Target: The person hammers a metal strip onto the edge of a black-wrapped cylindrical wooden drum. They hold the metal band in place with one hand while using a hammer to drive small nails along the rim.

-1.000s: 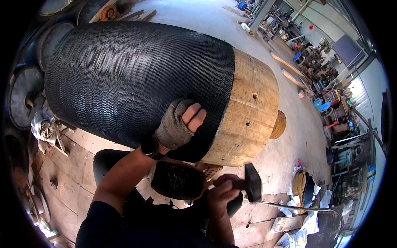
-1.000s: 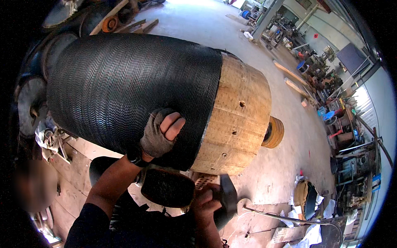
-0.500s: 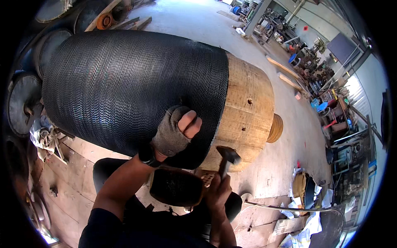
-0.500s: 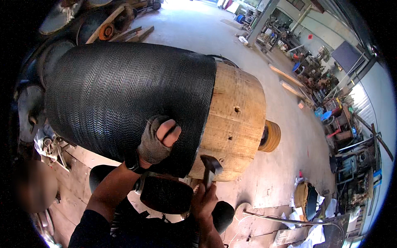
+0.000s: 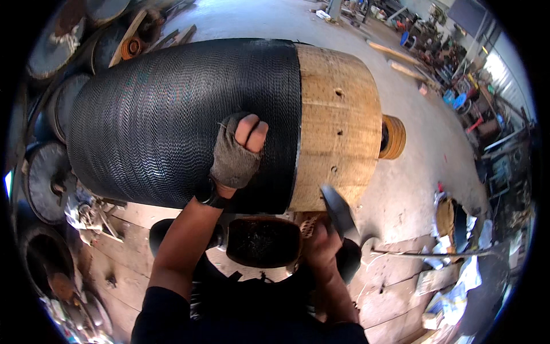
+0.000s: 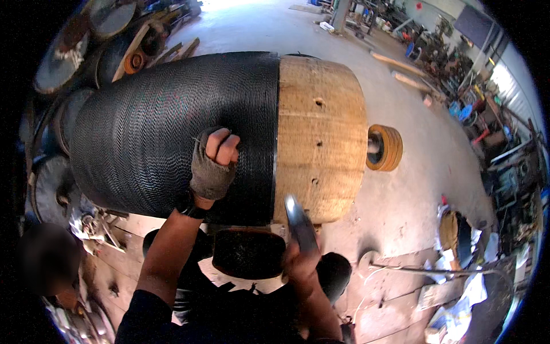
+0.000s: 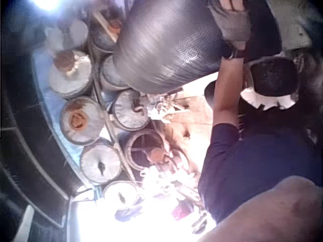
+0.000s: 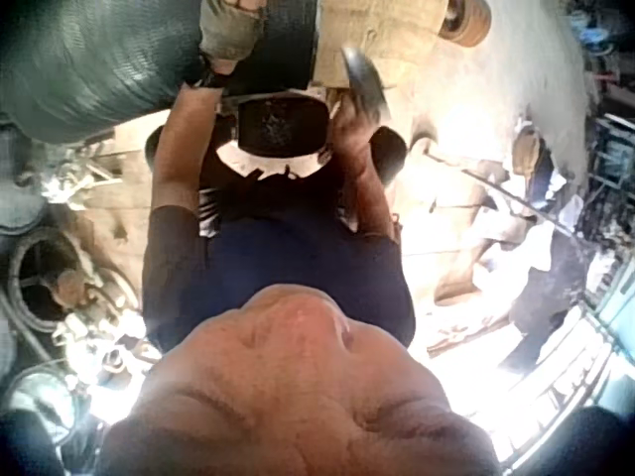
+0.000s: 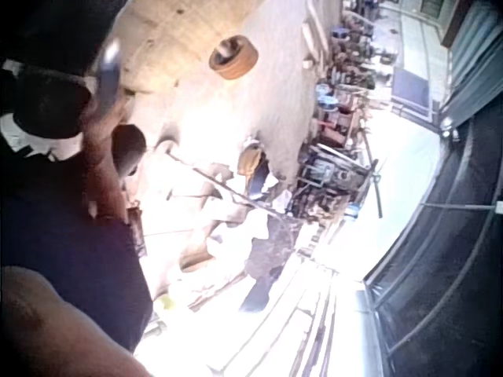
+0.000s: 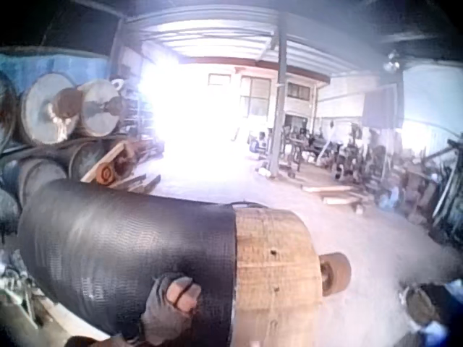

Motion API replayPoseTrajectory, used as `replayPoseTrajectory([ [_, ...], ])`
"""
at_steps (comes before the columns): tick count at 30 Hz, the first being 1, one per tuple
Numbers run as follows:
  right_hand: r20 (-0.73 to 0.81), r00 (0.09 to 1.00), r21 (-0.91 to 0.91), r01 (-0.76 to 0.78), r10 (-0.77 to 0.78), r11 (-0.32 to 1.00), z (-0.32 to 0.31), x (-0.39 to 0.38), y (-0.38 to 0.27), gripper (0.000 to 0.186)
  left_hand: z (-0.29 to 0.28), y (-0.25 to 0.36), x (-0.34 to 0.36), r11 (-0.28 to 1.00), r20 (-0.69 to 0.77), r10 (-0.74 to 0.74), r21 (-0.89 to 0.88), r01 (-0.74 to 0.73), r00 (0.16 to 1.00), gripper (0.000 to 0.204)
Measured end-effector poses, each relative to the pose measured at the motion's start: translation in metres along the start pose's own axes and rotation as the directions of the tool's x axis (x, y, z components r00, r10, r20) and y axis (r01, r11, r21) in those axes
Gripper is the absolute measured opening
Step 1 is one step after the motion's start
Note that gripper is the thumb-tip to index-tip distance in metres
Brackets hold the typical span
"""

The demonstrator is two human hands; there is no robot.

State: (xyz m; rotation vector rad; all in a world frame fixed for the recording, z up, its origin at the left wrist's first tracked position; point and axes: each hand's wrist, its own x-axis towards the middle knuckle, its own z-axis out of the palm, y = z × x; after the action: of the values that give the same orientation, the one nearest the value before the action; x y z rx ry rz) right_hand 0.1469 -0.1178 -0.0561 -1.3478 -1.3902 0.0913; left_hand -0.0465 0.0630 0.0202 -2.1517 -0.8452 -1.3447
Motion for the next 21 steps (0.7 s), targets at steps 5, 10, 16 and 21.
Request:
replayPoseTrajectory([
  [5, 0.136, 0.930, -0.224, -0.307, 0.342, 0.925, 0.003, -0.027, 0.017, 0.020, -0.003, 0.020, 0.003, 0.992, -0.027, -0.060, -0.114, 0.057, 0.998, 0.034],
  [10, 0.121, 0.917, -0.150, -0.363, 0.381, 0.920, -0.005, -0.037, 0.004, 0.019, -0.009, 0.086, -0.049, 0.887, 0.191, -0.150, -0.408, 0.217, 0.970, 0.029],
  [16, 0.150, 0.896, -0.131, -0.400, 0.417, 0.907, -0.008, -0.027, 0.003, 0.024, -0.006, 0.089, -0.041, 0.889, 0.207, -0.209, -0.368, 0.274, 0.956, 0.040],
  [21, 0.138, 0.922, -0.145, -0.342, 0.362, 0.928, -0.007, -0.020, -0.002, 0.021, -0.012, 0.087, -0.026, 0.809, 0.320, -0.299, -0.414, 0.417, 0.899, 0.045],
])
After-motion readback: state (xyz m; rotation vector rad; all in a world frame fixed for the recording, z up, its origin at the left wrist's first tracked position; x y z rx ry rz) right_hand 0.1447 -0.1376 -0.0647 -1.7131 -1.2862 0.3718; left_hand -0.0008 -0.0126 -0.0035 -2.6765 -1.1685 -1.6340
